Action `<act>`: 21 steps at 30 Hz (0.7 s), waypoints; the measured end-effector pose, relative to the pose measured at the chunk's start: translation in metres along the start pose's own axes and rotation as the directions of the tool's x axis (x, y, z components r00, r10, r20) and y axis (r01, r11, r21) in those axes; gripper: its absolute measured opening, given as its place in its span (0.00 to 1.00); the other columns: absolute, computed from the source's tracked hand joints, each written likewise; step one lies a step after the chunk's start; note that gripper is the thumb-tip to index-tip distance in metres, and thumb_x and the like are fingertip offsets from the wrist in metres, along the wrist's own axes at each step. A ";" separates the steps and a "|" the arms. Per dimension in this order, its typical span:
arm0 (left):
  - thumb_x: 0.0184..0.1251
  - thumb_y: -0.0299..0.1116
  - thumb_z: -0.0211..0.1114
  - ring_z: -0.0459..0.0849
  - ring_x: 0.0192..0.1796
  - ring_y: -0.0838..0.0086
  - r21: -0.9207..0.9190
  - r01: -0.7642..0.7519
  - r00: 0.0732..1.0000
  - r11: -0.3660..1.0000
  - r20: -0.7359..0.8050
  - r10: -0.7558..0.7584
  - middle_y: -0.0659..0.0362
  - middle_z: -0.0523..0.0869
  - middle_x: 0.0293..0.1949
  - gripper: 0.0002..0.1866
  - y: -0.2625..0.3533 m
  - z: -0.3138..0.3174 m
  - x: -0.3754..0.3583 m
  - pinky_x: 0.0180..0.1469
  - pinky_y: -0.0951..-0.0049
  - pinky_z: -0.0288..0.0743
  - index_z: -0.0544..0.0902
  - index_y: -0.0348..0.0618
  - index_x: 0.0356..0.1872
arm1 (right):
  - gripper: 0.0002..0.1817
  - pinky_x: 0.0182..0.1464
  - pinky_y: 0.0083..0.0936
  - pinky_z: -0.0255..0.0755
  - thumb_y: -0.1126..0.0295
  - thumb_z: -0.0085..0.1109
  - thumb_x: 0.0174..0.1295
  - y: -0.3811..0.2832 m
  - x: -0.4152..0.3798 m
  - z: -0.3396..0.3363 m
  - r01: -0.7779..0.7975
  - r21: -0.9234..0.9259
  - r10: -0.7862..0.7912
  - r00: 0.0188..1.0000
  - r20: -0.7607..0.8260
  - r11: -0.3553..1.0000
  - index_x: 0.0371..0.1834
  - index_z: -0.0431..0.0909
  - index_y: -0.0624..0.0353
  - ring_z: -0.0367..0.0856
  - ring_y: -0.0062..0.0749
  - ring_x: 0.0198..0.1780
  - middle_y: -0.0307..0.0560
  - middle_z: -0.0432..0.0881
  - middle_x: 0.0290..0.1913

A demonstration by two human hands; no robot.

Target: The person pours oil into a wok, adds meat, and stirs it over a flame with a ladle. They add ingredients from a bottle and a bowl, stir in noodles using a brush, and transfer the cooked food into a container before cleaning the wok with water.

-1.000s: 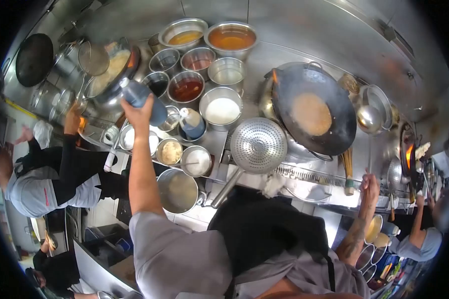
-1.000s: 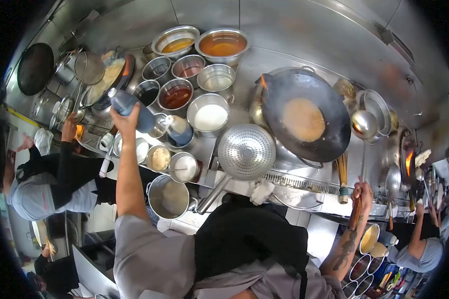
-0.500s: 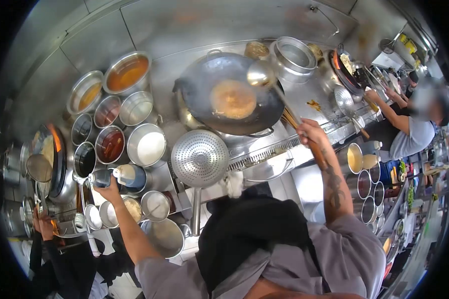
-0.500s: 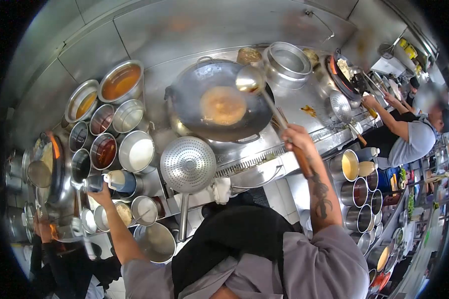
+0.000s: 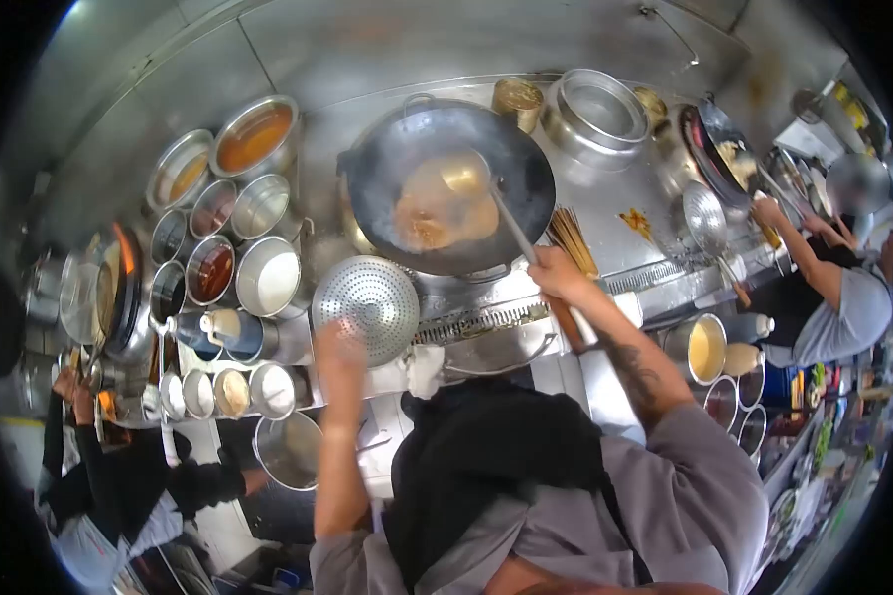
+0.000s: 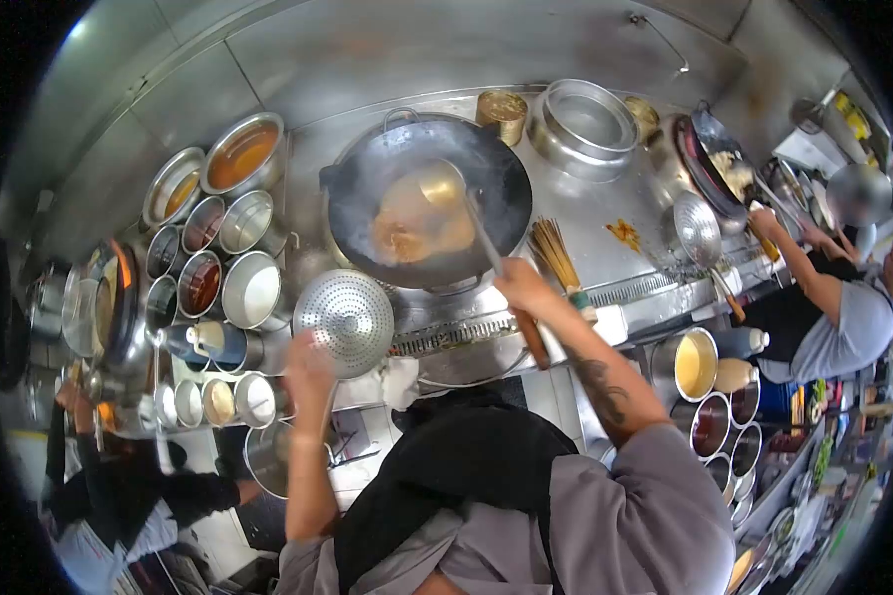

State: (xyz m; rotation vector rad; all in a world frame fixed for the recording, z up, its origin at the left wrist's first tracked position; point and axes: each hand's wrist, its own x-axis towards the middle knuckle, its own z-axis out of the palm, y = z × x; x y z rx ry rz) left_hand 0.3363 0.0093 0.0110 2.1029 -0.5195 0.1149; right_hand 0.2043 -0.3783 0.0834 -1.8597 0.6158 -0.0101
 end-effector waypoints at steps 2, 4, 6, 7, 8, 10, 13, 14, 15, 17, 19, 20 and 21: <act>0.59 0.28 0.63 0.75 0.53 0.50 0.014 -0.420 0.895 0.907 0.173 0.412 0.42 0.79 0.48 0.17 0.130 0.068 0.012 0.57 0.57 0.68 0.77 0.32 0.49 | 0.09 0.15 0.19 0.66 0.72 0.50 0.60 0.012 0.015 0.009 0.009 0.055 -0.013 0.997 0.081 0.998 0.40 0.76 0.65 0.70 0.21 0.13 0.37 0.72 0.20; 0.62 0.30 0.61 0.77 0.47 0.50 0.086 -0.514 0.852 0.853 0.166 0.497 0.43 0.80 0.42 0.15 0.174 0.125 0.019 0.53 0.55 0.70 0.78 0.33 0.46 | 0.08 0.15 0.19 0.64 0.72 0.51 0.59 0.003 -0.001 -0.004 -0.156 0.321 0.068 0.961 0.270 0.934 0.38 0.76 0.64 0.70 0.20 0.13 0.38 0.73 0.22; 0.63 0.30 0.60 0.78 0.45 0.50 0.119 -0.543 0.835 0.831 0.173 0.521 0.45 0.80 0.40 0.11 0.178 0.163 0.029 0.51 0.54 0.70 0.79 0.34 0.43 | 0.08 0.15 0.19 0.64 0.72 0.51 0.59 -0.006 -0.014 -0.038 -0.183 0.229 0.105 0.943 0.315 0.956 0.38 0.76 0.64 0.69 0.20 0.13 0.38 0.73 0.21; 0.65 0.32 0.59 0.79 0.42 0.51 0.154 -0.496 0.856 0.854 0.252 0.451 0.47 0.81 0.35 0.08 0.179 0.176 0.034 0.47 0.53 0.70 0.78 0.36 0.37 | 0.08 0.14 0.20 0.64 0.73 0.52 0.58 -0.007 -0.017 -0.057 -0.210 0.132 0.155 0.928 0.340 0.969 0.38 0.76 0.64 0.69 0.20 0.12 0.37 0.73 0.21; 0.67 0.33 0.57 0.80 0.38 0.52 0.192 -0.446 0.868 0.874 0.329 0.371 0.49 0.82 0.31 0.09 0.179 0.187 0.034 0.43 0.52 0.70 0.78 0.38 0.31 | 0.09 0.15 0.22 0.65 0.74 0.51 0.57 -0.007 -0.018 -0.071 -0.180 0.020 0.166 0.938 0.305 0.983 0.38 0.76 0.66 0.70 0.22 0.13 0.40 0.74 0.20; 0.67 0.34 0.57 0.80 0.36 0.52 0.200 -0.442 0.882 0.874 0.276 0.383 0.49 0.81 0.28 0.10 0.181 0.200 0.032 0.41 0.52 0.69 0.77 0.39 0.28 | 0.09 0.15 0.24 0.67 0.74 0.51 0.57 0.009 -0.013 -0.083 -0.032 -0.051 0.043 0.973 0.229 0.998 0.39 0.75 0.67 0.71 0.24 0.13 0.42 0.74 0.20; 0.68 0.35 0.56 0.80 0.34 0.51 0.209 -0.417 0.895 0.885 0.261 0.361 0.48 0.81 0.25 0.13 0.165 0.215 0.035 0.39 0.52 0.68 0.76 0.40 0.25 | 0.10 0.19 0.30 0.71 0.75 0.51 0.57 0.043 0.008 -0.069 0.226 -0.255 -0.214 0.974 0.075 0.940 0.40 0.72 0.69 0.75 0.33 0.14 0.50 0.74 0.19; 0.68 0.35 0.56 0.79 0.34 0.50 0.207 -0.394 0.898 0.895 0.292 0.328 0.47 0.81 0.26 0.12 0.162 0.219 0.038 0.38 0.51 0.68 0.76 0.39 0.25 | 0.10 0.19 0.31 0.71 0.75 0.51 0.57 0.054 0.014 -0.062 0.270 -0.340 -0.268 0.962 0.053 0.901 0.40 0.72 0.69 0.75 0.34 0.15 0.50 0.74 0.19; 0.68 0.35 0.56 0.79 0.34 0.50 0.215 -0.391 0.904 0.895 0.273 0.329 0.47 0.81 0.26 0.12 0.168 0.218 0.037 0.38 0.51 0.68 0.76 0.39 0.25 | 0.10 0.20 0.31 0.72 0.75 0.51 0.57 0.055 0.020 -0.059 0.313 -0.426 -0.330 0.943 0.035 0.849 0.40 0.72 0.69 0.75 0.35 0.15 0.51 0.74 0.19; 0.68 0.36 0.56 0.79 0.33 0.48 0.189 -0.408 0.902 0.893 0.235 0.363 0.46 0.81 0.25 0.13 0.181 0.208 0.032 0.38 0.49 0.68 0.77 0.40 0.25 | 0.11 0.20 0.31 0.72 0.75 0.52 0.57 0.017 0.016 -0.079 0.166 -0.282 -0.125 0.980 0.158 0.945 0.42 0.72 0.69 0.74 0.35 0.14 0.51 0.74 0.19; 0.67 0.37 0.57 0.82 0.35 0.52 0.268 -0.342 0.926 0.901 0.258 0.274 0.49 0.84 0.28 0.12 0.178 0.207 0.028 0.42 0.53 0.70 0.79 0.40 0.27 | 0.13 0.20 0.32 0.72 0.74 0.52 0.57 0.028 0.036 -0.091 0.052 -0.164 -0.004 0.959 0.284 0.985 0.44 0.71 0.69 0.74 0.36 0.14 0.52 0.74 0.20; 0.67 0.37 0.57 0.82 0.35 0.52 0.248 -0.340 0.924 0.907 0.270 0.273 0.49 0.84 0.27 0.12 0.173 0.210 0.031 0.43 0.52 0.70 0.79 0.40 0.27 | 0.11 0.20 0.33 0.72 0.74 0.53 0.57 0.027 0.042 -0.087 0.117 -0.197 -0.069 0.969 0.237 0.973 0.41 0.72 0.69 0.75 0.37 0.15 0.53 0.75 0.20; 0.67 0.37 0.57 0.81 0.34 0.52 0.229 -0.343 0.919 0.911 0.280 0.276 0.49 0.84 0.27 0.12 0.169 0.213 0.035 0.43 0.52 0.70 0.79 0.40 0.27 | 0.11 0.20 0.33 0.72 0.74 0.53 0.57 0.024 0.044 -0.079 0.134 -0.211 -0.076 0.962 0.261 0.968 0.41 0.72 0.69 0.75 0.37 0.15 0.53 0.75 0.20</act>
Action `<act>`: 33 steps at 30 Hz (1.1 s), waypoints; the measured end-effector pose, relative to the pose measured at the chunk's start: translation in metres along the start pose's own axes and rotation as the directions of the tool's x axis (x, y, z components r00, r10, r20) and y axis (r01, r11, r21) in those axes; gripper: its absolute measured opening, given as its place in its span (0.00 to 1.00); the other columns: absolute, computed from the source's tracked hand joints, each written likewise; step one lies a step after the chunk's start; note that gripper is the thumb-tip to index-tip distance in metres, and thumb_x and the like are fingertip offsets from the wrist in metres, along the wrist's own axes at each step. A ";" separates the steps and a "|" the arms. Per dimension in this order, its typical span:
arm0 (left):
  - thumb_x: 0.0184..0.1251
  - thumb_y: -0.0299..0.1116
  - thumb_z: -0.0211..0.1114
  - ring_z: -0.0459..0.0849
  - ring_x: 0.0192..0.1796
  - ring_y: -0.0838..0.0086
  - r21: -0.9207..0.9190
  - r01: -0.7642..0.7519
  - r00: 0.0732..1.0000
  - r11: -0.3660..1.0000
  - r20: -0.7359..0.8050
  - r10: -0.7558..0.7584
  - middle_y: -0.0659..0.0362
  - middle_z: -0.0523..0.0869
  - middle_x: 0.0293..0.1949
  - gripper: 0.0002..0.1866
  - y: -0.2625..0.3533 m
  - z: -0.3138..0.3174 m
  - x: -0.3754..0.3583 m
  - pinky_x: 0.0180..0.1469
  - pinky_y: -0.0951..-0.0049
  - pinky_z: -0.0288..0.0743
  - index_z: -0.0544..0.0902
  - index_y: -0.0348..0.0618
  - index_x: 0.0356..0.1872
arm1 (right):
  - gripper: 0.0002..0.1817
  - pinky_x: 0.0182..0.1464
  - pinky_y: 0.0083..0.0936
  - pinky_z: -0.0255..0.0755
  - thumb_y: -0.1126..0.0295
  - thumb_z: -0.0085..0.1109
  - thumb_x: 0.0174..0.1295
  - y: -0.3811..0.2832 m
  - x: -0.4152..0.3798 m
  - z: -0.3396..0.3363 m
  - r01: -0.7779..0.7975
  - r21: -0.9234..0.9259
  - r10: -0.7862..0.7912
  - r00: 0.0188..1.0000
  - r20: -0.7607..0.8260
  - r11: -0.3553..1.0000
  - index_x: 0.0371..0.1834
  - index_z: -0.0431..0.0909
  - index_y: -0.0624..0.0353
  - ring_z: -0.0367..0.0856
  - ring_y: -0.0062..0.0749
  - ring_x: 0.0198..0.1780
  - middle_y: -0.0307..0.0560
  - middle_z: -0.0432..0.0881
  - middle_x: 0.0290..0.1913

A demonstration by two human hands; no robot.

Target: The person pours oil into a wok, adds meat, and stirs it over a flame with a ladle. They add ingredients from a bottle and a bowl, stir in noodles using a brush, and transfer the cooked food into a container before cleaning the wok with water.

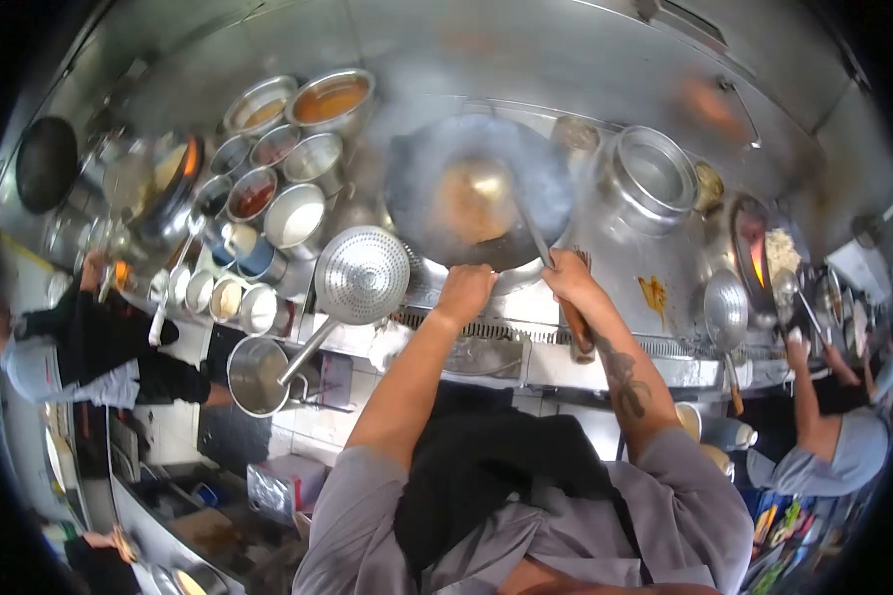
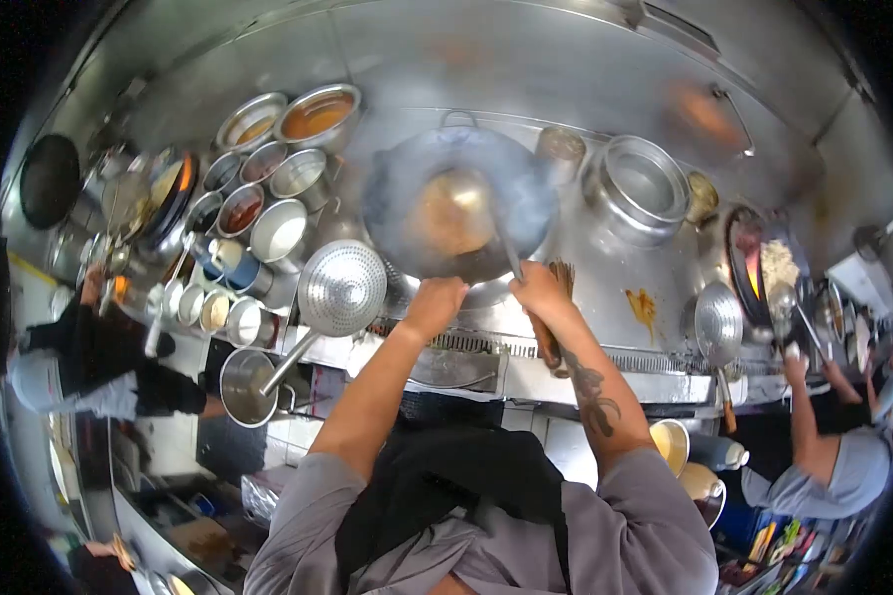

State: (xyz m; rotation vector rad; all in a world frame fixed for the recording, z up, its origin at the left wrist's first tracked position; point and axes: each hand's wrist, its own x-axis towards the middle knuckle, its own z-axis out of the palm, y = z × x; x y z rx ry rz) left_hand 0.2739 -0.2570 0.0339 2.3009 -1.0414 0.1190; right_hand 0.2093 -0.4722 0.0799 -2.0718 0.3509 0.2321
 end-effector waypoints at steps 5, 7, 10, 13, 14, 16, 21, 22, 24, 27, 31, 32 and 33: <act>0.60 0.33 0.64 0.80 0.43 0.50 -0.078 0.057 0.992 0.995 -0.106 -0.065 0.47 0.82 0.37 0.10 0.010 -0.018 -0.019 0.46 0.53 0.71 0.78 0.36 0.36 | 0.15 0.29 0.37 0.73 0.73 0.54 0.56 -0.011 0.005 0.020 0.158 -0.323 -0.194 0.978 -0.080 0.933 0.46 0.76 0.67 0.79 0.46 0.25 0.61 0.79 0.28; 0.61 0.31 0.64 0.76 0.52 0.49 -0.250 -0.065 0.940 0.966 -0.340 -0.024 0.43 0.78 0.48 0.16 0.030 -0.048 -0.052 0.53 0.54 0.70 0.76 0.37 0.48 | 0.19 0.43 0.43 0.76 0.72 0.55 0.55 0.002 0.004 0.010 0.219 -0.404 -0.239 0.971 0.001 0.888 0.51 0.76 0.63 0.83 0.55 0.38 0.65 0.82 0.37; 0.61 0.30 0.64 0.75 0.53 0.50 -0.245 0.088 0.899 0.965 -0.398 -0.183 0.46 0.76 0.49 0.19 0.031 -0.067 -0.139 0.55 0.58 0.71 0.73 0.38 0.53 | 0.22 0.52 0.43 0.72 0.70 0.59 0.53 0.029 0.006 0.007 0.301 -0.657 -0.409 0.913 -0.012 0.692 0.53 0.76 0.62 0.80 0.56 0.49 0.63 0.81 0.45; 0.62 0.27 0.63 0.78 0.49 0.55 -0.269 0.324 0.746 0.907 -0.517 -0.420 0.47 0.74 0.52 0.19 0.039 -0.086 -0.255 0.49 0.63 0.74 0.73 0.39 0.54 | 0.25 0.55 0.41 0.71 0.73 0.57 0.55 0.004 -0.010 0.027 0.216 -0.753 -0.261 0.963 0.062 0.621 0.59 0.71 0.62 0.77 0.57 0.53 0.63 0.78 0.53; 0.62 0.26 0.63 0.79 0.47 0.57 -0.300 0.386 0.680 0.873 -0.547 -0.488 0.48 0.72 0.53 0.19 0.045 -0.093 -0.298 0.46 0.66 0.76 0.73 0.39 0.55 | 0.27 0.58 0.41 0.69 0.74 0.56 0.54 0.014 -0.010 0.030 0.386 -0.703 -0.414 0.899 0.141 0.597 0.61 0.68 0.65 0.76 0.57 0.55 0.64 0.77 0.55; 0.62 0.26 0.63 0.80 0.40 0.61 -0.552 0.493 0.420 0.673 -0.527 -0.739 0.48 0.74 0.51 0.19 0.074 -0.105 -0.380 0.42 0.70 0.75 0.73 0.38 0.54 | 0.29 0.63 0.41 0.65 0.76 0.55 0.53 0.022 0.005 0.031 0.332 -0.817 -0.261 0.937 0.231 0.471 0.61 0.66 0.71 0.72 0.61 0.60 0.70 0.73 0.57; 0.63 0.26 0.63 0.82 0.36 0.69 -0.647 0.640 -0.464 0.414 -0.755 -0.463 0.53 0.81 0.39 0.10 0.156 -0.091 -0.583 0.38 0.71 0.76 0.79 0.39 0.45 | 0.28 0.57 0.40 0.71 0.76 0.54 0.54 0.029 0.092 0.103 0.640 -0.759 -0.605 0.652 0.456 0.118 0.61 0.68 0.70 0.77 0.53 0.54 0.66 0.77 0.54; 0.63 0.28 0.63 0.82 0.37 0.70 -0.683 0.632 -0.596 0.366 -0.731 -0.333 0.54 0.82 0.37 0.09 0.183 -0.085 -0.625 0.38 0.73 0.75 0.80 0.39 0.43 | 0.28 0.57 0.40 0.71 0.76 0.54 0.54 0.014 0.090 0.126 0.687 -0.719 -0.602 0.618 0.506 0.101 0.61 0.68 0.70 0.78 0.52 0.54 0.66 0.77 0.53; 0.65 0.31 0.61 0.81 0.34 0.72 -0.838 0.509 -0.843 0.198 -0.532 -0.082 0.56 0.82 0.33 0.08 0.247 -0.069 -0.704 0.38 0.73 0.75 0.79 0.39 0.41 | 0.27 0.56 0.39 0.71 0.76 0.54 0.54 -0.011 0.079 0.168 0.761 -0.644 -0.587 0.556 0.588 0.075 0.60 0.69 0.70 0.78 0.52 0.53 0.66 0.77 0.53; 0.63 0.33 0.64 0.76 0.23 0.78 -0.807 0.334 -0.904 0.488 -0.126 0.409 0.59 0.78 0.28 0.11 0.335 -0.035 -0.833 0.22 0.76 0.69 0.75 0.37 0.39 | 0.26 0.55 0.39 0.72 0.76 0.53 0.54 -0.039 0.050 0.220 0.833 -0.549 -0.558 0.486 0.673 0.065 0.60 0.69 0.70 0.78 0.51 0.52 0.66 0.78 0.52; 0.62 0.33 0.65 0.77 0.24 0.76 -0.940 0.126 -0.945 0.317 -0.016 0.326 0.55 0.80 0.31 0.13 0.422 -0.057 -0.902 0.20 0.75 0.69 0.74 0.33 0.40 | 0.25 0.54 0.38 0.72 0.76 0.53 0.54 -0.063 0.002 0.278 0.896 -0.434 -0.513 0.415 0.751 0.088 0.59 0.70 0.69 0.79 0.50 0.50 0.65 0.78 0.50; 0.62 0.32 0.65 0.79 0.25 0.75 -0.995 -0.016 -0.986 0.099 0.033 0.165 0.52 0.81 0.34 0.15 0.434 -0.063 -0.911 0.20 0.75 0.70 0.74 0.32 0.42 | 0.25 0.53 0.38 0.72 0.76 0.53 0.55 -0.068 -0.011 0.290 0.907 -0.410 -0.503 0.401 0.766 0.099 0.59 0.70 0.69 0.79 0.50 0.50 0.65 0.78 0.50; 0.62 0.32 0.65 0.79 0.25 0.75 -0.995 -0.019 -0.985 0.100 0.035 0.168 0.52 0.81 0.34 0.15 0.439 -0.060 -0.922 0.20 0.75 0.70 0.74 0.32 0.42 | 0.25 0.53 0.38 0.72 0.76 0.53 0.55 -0.072 -0.022 0.300 0.915 -0.388 -0.491 0.390 0.779 0.112 0.58 0.70 0.69 0.79 0.50 0.50 0.65 0.78 0.49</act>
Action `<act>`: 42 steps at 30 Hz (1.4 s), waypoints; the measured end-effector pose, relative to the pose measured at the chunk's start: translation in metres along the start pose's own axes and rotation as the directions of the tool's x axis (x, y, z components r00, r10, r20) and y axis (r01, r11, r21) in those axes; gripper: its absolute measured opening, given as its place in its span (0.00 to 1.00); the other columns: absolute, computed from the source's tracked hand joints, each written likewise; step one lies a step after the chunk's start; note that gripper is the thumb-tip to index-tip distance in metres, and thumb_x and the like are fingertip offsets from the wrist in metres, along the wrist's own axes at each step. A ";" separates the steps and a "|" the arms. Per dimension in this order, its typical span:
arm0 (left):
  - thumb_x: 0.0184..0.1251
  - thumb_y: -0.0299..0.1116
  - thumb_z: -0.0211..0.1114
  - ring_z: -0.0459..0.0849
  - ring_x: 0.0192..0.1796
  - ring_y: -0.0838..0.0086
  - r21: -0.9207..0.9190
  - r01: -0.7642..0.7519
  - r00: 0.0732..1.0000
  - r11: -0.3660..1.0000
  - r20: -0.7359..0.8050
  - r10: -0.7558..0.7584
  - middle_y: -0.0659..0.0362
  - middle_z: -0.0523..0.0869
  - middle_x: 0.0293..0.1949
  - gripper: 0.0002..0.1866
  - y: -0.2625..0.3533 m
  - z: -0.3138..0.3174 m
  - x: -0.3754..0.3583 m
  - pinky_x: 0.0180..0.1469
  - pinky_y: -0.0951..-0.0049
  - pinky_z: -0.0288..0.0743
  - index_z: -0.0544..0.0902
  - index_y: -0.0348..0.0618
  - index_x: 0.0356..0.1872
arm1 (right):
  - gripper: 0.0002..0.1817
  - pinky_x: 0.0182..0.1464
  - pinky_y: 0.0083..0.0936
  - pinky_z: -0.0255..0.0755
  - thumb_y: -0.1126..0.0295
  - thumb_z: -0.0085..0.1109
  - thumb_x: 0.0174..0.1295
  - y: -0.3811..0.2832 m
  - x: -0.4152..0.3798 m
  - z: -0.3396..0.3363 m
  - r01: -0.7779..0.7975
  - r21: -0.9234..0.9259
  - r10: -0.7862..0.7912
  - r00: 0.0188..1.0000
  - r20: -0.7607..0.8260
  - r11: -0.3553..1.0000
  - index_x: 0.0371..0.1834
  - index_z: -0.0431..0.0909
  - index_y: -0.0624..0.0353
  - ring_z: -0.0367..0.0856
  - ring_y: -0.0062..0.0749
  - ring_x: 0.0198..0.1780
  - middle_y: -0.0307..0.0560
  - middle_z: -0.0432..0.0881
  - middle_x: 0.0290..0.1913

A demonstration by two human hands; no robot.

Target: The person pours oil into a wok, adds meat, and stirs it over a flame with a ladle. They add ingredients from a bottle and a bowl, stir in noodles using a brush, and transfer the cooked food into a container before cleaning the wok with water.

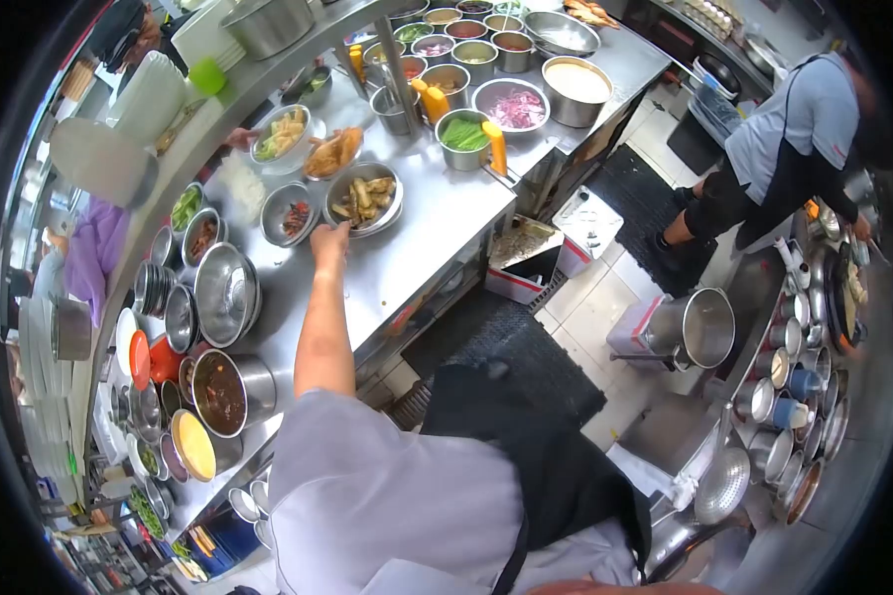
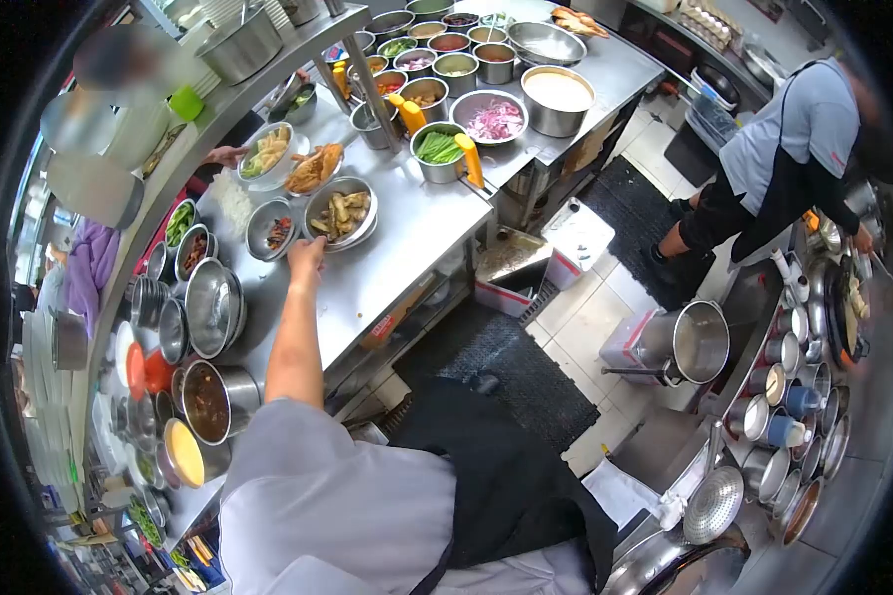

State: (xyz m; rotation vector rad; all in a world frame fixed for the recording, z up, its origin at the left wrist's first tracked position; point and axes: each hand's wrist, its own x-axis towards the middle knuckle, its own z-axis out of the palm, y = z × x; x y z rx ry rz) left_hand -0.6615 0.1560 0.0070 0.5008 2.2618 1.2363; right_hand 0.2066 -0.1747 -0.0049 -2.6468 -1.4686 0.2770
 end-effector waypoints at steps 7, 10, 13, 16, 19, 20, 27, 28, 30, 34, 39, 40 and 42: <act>0.63 0.29 0.58 0.85 0.31 0.66 -0.373 0.103 0.979 0.922 0.200 -0.028 0.50 0.82 0.39 0.14 0.018 -0.007 -0.040 0.26 0.71 0.81 0.73 0.32 0.48 | 0.23 0.50 0.37 0.73 0.76 0.53 0.55 -0.067 0.026 -0.009 0.018 0.185 -0.030 0.998 0.062 0.982 0.57 0.71 0.68 0.80 0.48 0.47 0.64 0.79 0.47; 0.66 0.27 0.57 0.83 0.29 0.71 -0.484 0.003 0.968 0.875 0.223 0.120 0.52 0.82 0.38 0.12 0.041 -0.005 -0.086 0.28 0.72 0.82 0.72 0.35 0.48 | 0.22 0.49 0.36 0.74 0.76 0.52 0.55 -0.080 0.034 -0.015 -0.007 0.277 -0.015 0.997 0.078 0.961 0.56 0.72 0.68 0.81 0.47 0.46 0.63 0.80 0.46; 0.67 0.26 0.57 0.82 0.29 0.72 -0.549 -0.029 0.919 0.835 0.314 0.238 0.53 0.82 0.37 0.11 0.078 0.018 -0.136 0.29 0.73 0.82 0.72 0.36 0.49 | 0.22 0.48 0.36 0.74 0.76 0.52 0.56 -0.079 0.037 -0.026 -0.060 0.370 0.033 0.996 0.079 0.927 0.56 0.72 0.68 0.81 0.46 0.45 0.63 0.80 0.45; 0.69 0.29 0.58 0.83 0.30 0.73 -0.566 -0.025 0.811 0.824 0.471 0.348 0.54 0.83 0.39 0.12 0.114 0.058 -0.194 0.30 0.74 0.82 0.71 0.39 0.50 | 0.21 0.47 0.35 0.75 0.76 0.52 0.56 -0.056 0.023 -0.045 -0.159 0.466 0.145 0.987 0.066 0.870 0.55 0.73 0.67 0.82 0.46 0.44 0.62 0.80 0.44; 0.67 0.30 0.60 0.82 0.32 0.77 -0.598 0.029 0.666 0.801 0.609 0.430 0.59 0.82 0.37 0.12 0.145 0.114 -0.283 0.31 0.73 0.81 0.74 0.41 0.48 | 0.20 0.46 0.35 0.75 0.76 0.52 0.56 0.005 -0.034 -0.070 -0.332 0.567 0.386 0.922 0.027 0.754 0.54 0.73 0.67 0.82 0.45 0.43 0.62 0.81 0.43; 0.66 0.29 0.60 0.79 0.30 0.79 -0.572 0.043 0.587 0.819 0.677 0.443 0.63 0.79 0.33 0.12 0.144 0.136 -0.305 0.31 0.73 0.82 0.75 0.42 0.48 | 0.20 0.45 0.35 0.75 0.76 0.52 0.56 0.031 -0.068 -0.080 -0.401 0.599 0.492 0.871 0.014 0.693 0.54 0.73 0.67 0.82 0.45 0.42 0.62 0.81 0.43; 0.67 0.26 0.61 0.84 0.37 0.74 -0.343 -0.002 -0.174 0.939 0.925 0.337 0.59 0.83 0.40 0.09 0.133 0.284 -0.570 0.35 0.74 0.83 0.77 0.41 0.47 | 0.19 0.27 0.33 0.72 0.73 0.55 0.59 0.146 -0.286 -0.077 -0.647 0.621 0.889 0.411 -0.204 0.442 0.54 0.74 0.67 0.79 0.35 0.24 0.55 0.81 0.29; 0.67 0.26 0.62 0.84 0.36 0.75 -0.350 -0.015 -0.285 0.937 0.899 0.332 0.59 0.83 0.39 0.09 0.131 0.289 -0.620 0.36 0.73 0.83 0.77 0.40 0.46 | 0.21 0.26 0.33 0.72 0.71 0.56 0.60 0.146 -0.293 -0.069 -0.616 0.647 0.889 0.375 -0.262 0.450 0.56 0.73 0.67 0.78 0.36 0.22 0.55 0.82 0.28; 0.67 0.27 0.62 0.84 0.36 0.75 -0.370 -0.056 -0.483 0.927 0.823 0.299 0.59 0.83 0.39 0.09 0.122 0.299 -0.714 0.36 0.73 0.83 0.76 0.40 0.45 | 0.23 0.19 0.26 0.66 0.73 0.55 0.61 0.136 -0.298 -0.068 -0.478 0.830 0.933 0.335 -0.131 0.288 0.59 0.69 0.70 0.73 0.26 0.17 0.46 0.78 0.23; 0.67 0.29 0.62 0.82 0.35 0.77 -0.520 -0.137 -0.751 0.843 0.610 0.254 0.59 0.81 0.36 0.05 0.073 0.324 -0.874 0.36 0.74 0.82 0.76 0.39 0.38 | 0.17 0.17 0.21 0.62 0.75 0.53 0.62 0.086 -0.296 -0.098 -0.239 0.958 0.962 0.259 -0.091 0.156 0.54 0.70 0.70 0.68 0.20 0.15 0.39 0.73 0.22; 0.60 0.28 0.66 0.81 0.40 0.56 -0.868 -0.197 -0.887 0.455 0.355 0.294 0.47 0.79 0.34 0.10 -0.029 0.366 -1.025 0.41 0.64 0.78 0.74 0.32 0.32 | 0.06 0.15 0.20 0.62 0.75 0.52 0.63 0.065 -0.285 -0.114 0.115 0.959 0.925 0.314 0.213 -0.260 0.43 0.73 0.58 0.66 0.18 0.14 0.35 0.70 0.21; 0.58 0.26 0.65 0.80 0.45 0.48 -0.978 -0.181 -0.925 0.106 0.206 0.318 0.42 0.79 0.37 0.10 -0.045 0.365 -1.047 0.49 0.60 0.75 0.74 0.31 0.33 | 0.09 0.15 0.21 0.62 0.75 0.52 0.62 0.061 -0.278 -0.126 0.124 0.944 0.920 0.293 0.261 -0.307 0.46 0.72 0.58 0.66 0.19 0.14 0.37 0.70 0.22; 0.57 0.25 0.65 0.76 0.50 0.44 -0.983 -0.113 -0.945 0.148 0.152 0.288 0.39 0.77 0.41 0.09 -0.073 0.365 -1.073 0.54 0.58 0.71 0.75 0.31 0.34 | 0.09 0.15 0.22 0.63 0.75 0.52 0.61 0.063 -0.264 -0.131 0.207 0.915 0.913 0.300 0.277 -0.345 0.45 0.72 0.60 0.67 0.19 0.15 0.37 0.71 0.23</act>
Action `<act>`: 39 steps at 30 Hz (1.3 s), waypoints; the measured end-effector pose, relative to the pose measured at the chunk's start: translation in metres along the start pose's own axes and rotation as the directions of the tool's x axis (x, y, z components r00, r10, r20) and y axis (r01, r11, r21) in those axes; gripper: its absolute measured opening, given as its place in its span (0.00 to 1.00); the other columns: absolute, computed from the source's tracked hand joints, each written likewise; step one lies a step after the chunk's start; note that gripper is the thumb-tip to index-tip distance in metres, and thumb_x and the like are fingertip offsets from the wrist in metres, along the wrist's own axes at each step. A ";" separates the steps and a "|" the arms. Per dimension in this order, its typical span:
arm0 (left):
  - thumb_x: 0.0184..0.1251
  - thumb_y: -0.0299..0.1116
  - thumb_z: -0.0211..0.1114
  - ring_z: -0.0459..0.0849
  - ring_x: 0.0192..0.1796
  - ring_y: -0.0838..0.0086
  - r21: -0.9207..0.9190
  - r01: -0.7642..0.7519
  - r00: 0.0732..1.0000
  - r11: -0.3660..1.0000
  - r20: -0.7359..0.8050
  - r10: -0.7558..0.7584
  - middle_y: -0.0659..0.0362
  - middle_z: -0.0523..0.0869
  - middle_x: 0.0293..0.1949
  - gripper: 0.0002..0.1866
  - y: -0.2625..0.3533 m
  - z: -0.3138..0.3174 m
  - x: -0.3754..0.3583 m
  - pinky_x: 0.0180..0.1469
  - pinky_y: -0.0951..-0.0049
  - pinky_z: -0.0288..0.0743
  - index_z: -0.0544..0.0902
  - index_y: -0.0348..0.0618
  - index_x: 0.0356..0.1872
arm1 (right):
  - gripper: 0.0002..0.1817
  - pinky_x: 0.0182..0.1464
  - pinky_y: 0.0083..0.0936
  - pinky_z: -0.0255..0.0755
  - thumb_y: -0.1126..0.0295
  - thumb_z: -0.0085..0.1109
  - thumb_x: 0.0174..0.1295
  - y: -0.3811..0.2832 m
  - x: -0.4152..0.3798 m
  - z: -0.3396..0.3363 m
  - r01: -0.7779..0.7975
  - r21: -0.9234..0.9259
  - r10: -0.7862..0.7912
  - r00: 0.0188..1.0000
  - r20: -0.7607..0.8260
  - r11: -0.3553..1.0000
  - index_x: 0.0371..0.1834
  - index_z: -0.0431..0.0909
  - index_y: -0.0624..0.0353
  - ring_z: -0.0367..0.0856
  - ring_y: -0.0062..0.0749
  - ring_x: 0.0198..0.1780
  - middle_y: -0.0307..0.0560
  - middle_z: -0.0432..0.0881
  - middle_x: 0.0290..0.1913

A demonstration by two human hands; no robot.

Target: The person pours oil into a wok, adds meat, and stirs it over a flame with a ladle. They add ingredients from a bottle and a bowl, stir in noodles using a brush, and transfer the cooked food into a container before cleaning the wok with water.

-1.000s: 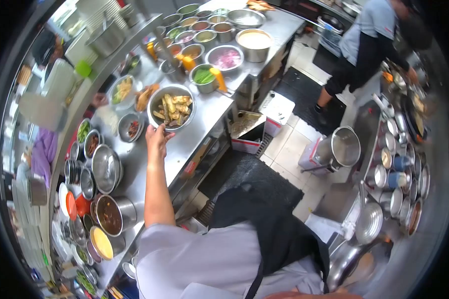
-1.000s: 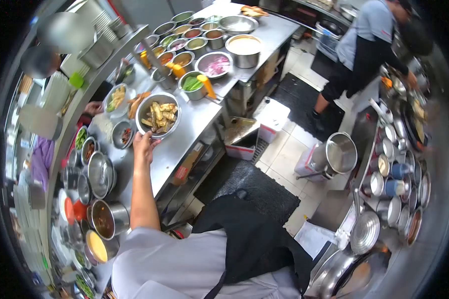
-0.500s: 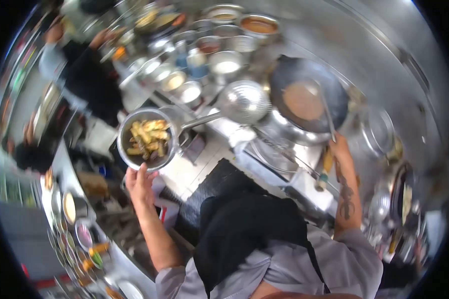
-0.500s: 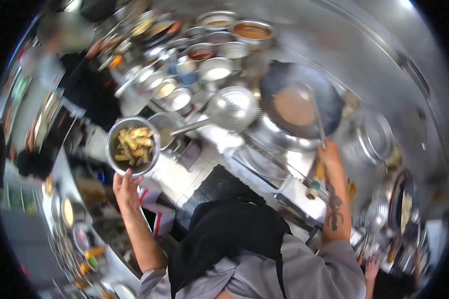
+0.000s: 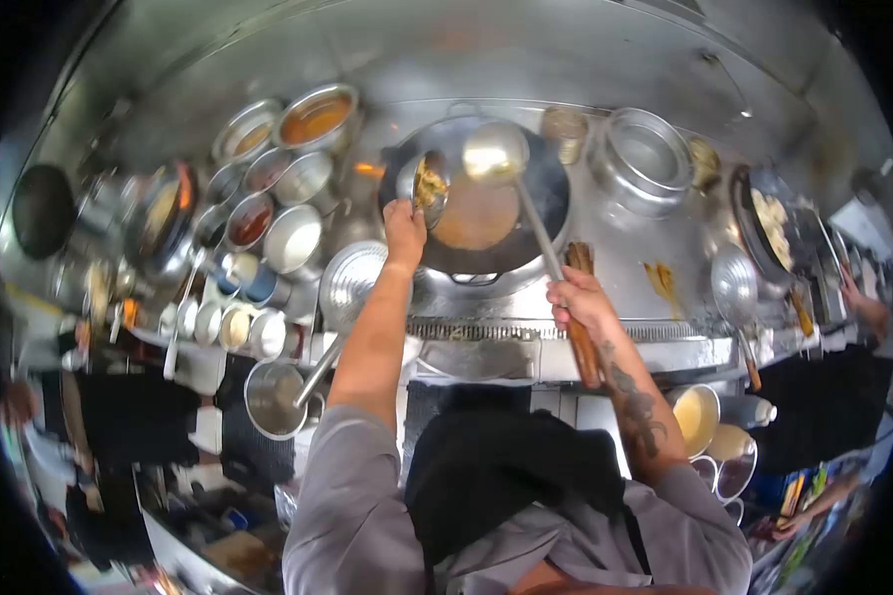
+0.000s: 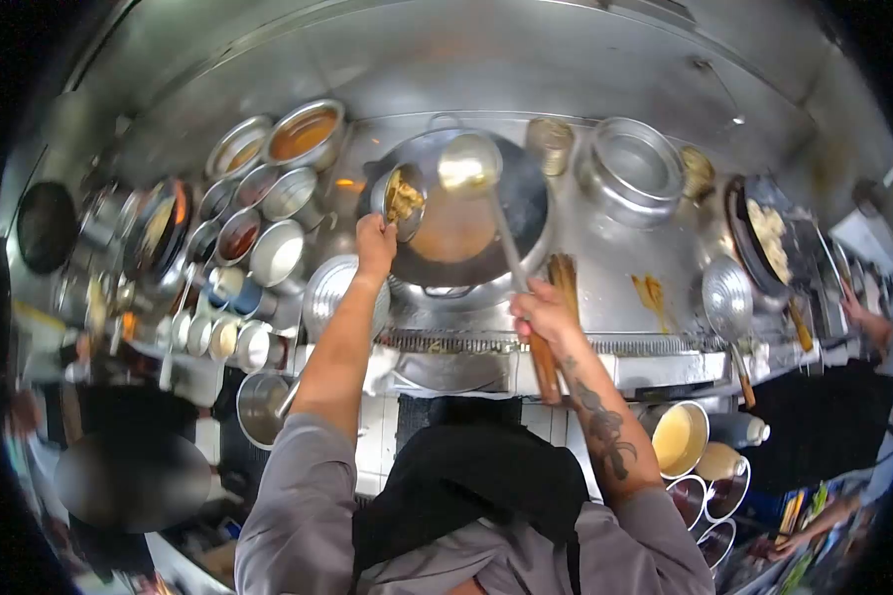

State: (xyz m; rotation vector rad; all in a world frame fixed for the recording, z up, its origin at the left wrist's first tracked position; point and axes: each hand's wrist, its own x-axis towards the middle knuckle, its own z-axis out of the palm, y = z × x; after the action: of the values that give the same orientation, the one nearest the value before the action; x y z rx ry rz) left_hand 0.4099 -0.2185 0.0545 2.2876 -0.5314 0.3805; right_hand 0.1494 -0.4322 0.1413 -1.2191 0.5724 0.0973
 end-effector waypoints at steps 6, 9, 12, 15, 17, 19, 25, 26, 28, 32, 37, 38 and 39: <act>0.58 0.22 0.61 0.73 0.55 0.39 -0.023 -0.125 0.989 0.992 0.076 0.126 0.31 0.71 0.54 0.13 -0.008 0.052 0.040 0.59 0.56 0.69 0.78 0.33 0.46 | 0.09 0.17 0.23 0.65 0.77 0.50 0.59 -0.009 0.017 0.029 0.004 0.083 -0.001 0.999 -0.036 0.997 0.42 0.72 0.64 0.69 0.21 0.16 0.39 0.73 0.23; 0.59 0.22 0.60 0.74 0.54 0.39 -0.020 -0.158 0.981 0.987 0.108 0.159 0.31 0.70 0.56 0.13 0.000 0.050 0.047 0.58 0.56 0.70 0.78 0.34 0.46 | 0.03 0.17 0.23 0.64 0.77 0.50 0.60 -0.008 0.018 0.025 0.026 0.060 -0.022 0.998 -0.061 0.998 0.36 0.71 0.62 0.69 0.21 0.16 0.39 0.72 0.23; 0.60 0.22 0.61 0.75 0.53 0.41 0.016 -0.212 0.973 0.977 0.098 0.210 0.35 0.71 0.56 0.12 -0.005 0.049 0.052 0.57 0.57 0.71 0.77 0.34 0.46 | 0.03 0.17 0.22 0.64 0.75 0.50 0.62 -0.010 0.013 0.017 -0.043 0.209 0.059 0.996 -0.072 0.977 0.37 0.72 0.61 0.67 0.20 0.16 0.37 0.70 0.23; 0.59 0.22 0.62 0.75 0.53 0.42 0.000 -0.264 0.961 0.964 0.088 0.263 0.36 0.73 0.53 0.12 0.003 0.044 0.054 0.56 0.57 0.71 0.77 0.34 0.44 | 0.04 0.17 0.22 0.63 0.75 0.51 0.63 -0.008 0.004 0.017 -0.031 0.240 0.044 0.998 -0.050 0.970 0.40 0.72 0.60 0.67 0.19 0.16 0.37 0.70 0.23; 0.59 0.21 0.61 0.74 0.54 0.41 -0.015 -0.186 0.983 0.982 -0.008 0.186 0.37 0.72 0.55 0.11 -0.001 0.043 0.060 0.57 0.58 0.70 0.76 0.34 0.43 | 0.05 0.17 0.21 0.63 0.75 0.51 0.63 -0.012 -0.006 0.010 -0.025 0.251 0.034 0.999 -0.032 0.968 0.42 0.71 0.60 0.66 0.19 0.16 0.37 0.70 0.23; 0.59 0.21 0.61 0.74 0.54 0.42 -0.036 -0.172 0.985 0.984 -0.019 0.171 0.36 0.72 0.55 0.10 0.003 0.031 0.058 0.57 0.58 0.70 0.76 0.34 0.43 | 0.07 0.17 0.21 0.63 0.75 0.51 0.64 -0.012 -0.014 0.008 -0.030 0.263 0.032 0.999 -0.005 0.964 0.44 0.71 0.60 0.66 0.19 0.16 0.37 0.70 0.23; 0.59 0.21 0.64 0.79 0.46 0.52 0.045 -0.321 0.940 0.946 -0.106 0.324 0.41 0.76 0.43 0.08 -0.003 0.024 0.043 0.48 0.63 0.75 0.73 0.34 0.34 | 0.12 0.18 0.20 0.60 0.75 0.49 0.65 -0.023 -0.026 -0.002 -0.065 0.283 0.032 0.992 0.118 0.957 0.51 0.71 0.59 0.65 0.17 0.16 0.36 0.70 0.24; 0.59 0.22 0.64 0.81 0.40 0.59 -0.285 0.013 1.000 0.958 -0.009 -0.016 0.46 0.77 0.39 0.09 -0.002 0.018 0.043 0.41 0.67 0.77 0.71 0.36 0.31 | 0.13 0.17 0.20 0.61 0.75 0.50 0.65 -0.025 -0.032 -0.002 -0.032 0.262 0.004 0.994 0.107 0.965 0.53 0.70 0.59 0.65 0.18 0.15 0.36 0.69 0.24; 0.63 0.25 0.65 0.79 0.28 0.76 -0.668 0.312 0.939 0.675 0.108 -0.326 0.59 0.76 0.29 0.13 0.006 -0.002 0.032 0.27 0.76 0.79 0.67 0.41 0.26 | 0.18 0.18 0.21 0.62 0.75 0.51 0.64 -0.018 -0.037 -0.008 0.030 0.260 -0.068 0.988 0.137 0.965 0.57 0.69 0.59 0.65 0.19 0.14 0.36 0.68 0.24; 0.67 0.27 0.62 0.79 0.29 0.76 -0.901 0.341 0.845 0.267 0.170 -0.506 0.59 0.77 0.31 0.08 0.007 -0.059 -0.012 0.36 0.70 0.84 0.71 0.41 0.31 | 0.18 0.17 0.20 0.61 0.74 0.54 0.64 0.004 -0.032 -0.031 0.079 0.231 -0.122 0.976 0.178 0.970 0.57 0.70 0.58 0.65 0.19 0.14 0.36 0.68 0.23; 0.67 0.28 0.62 0.80 0.34 0.79 -0.907 0.266 0.786 0.327 0.008 -0.618 0.63 0.81 0.36 0.04 -0.005 -0.148 -0.138 0.39 0.72 0.82 0.76 0.45 0.39 | 0.18 0.15 0.19 0.60 0.73 0.54 0.65 0.013 0.000 -0.047 0.028 0.101 -0.059 0.947 0.315 0.994 0.58 0.71 0.55 0.65 0.18 0.13 0.35 0.68 0.23; 0.67 0.28 0.64 0.81 0.31 0.78 -0.890 0.260 0.757 0.376 -0.054 -0.651 0.62 0.81 0.33 0.05 -0.006 -0.157 -0.151 0.37 0.74 0.81 0.75 0.43 0.35 | 0.18 0.15 0.19 0.59 0.72 0.54 0.65 0.013 0.002 -0.046 -0.024 0.157 -0.032 0.939 0.343 0.987 0.58 0.71 0.54 0.64 0.17 0.13 0.34 0.69 0.23; 0.66 0.28 0.65 0.82 0.29 0.77 -0.869 0.260 0.734 0.420 -0.105 -0.671 0.60 0.81 0.31 0.08 -0.005 -0.162 -0.158 0.34 0.76 0.80 0.73 0.42 0.32 | 0.17 0.15 0.19 0.58 0.72 0.53 0.66 0.014 0.002 -0.047 -0.071 0.218 -0.012 0.934 0.358 0.973 0.58 0.71 0.53 0.64 0.16 0.13 0.33 0.69 0.23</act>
State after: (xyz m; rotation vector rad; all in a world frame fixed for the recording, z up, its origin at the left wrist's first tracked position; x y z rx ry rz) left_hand 0.2574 -0.0567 0.0951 1.2470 0.2219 0.2586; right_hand 0.1287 -0.4696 0.1179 -0.9388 0.2729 0.2667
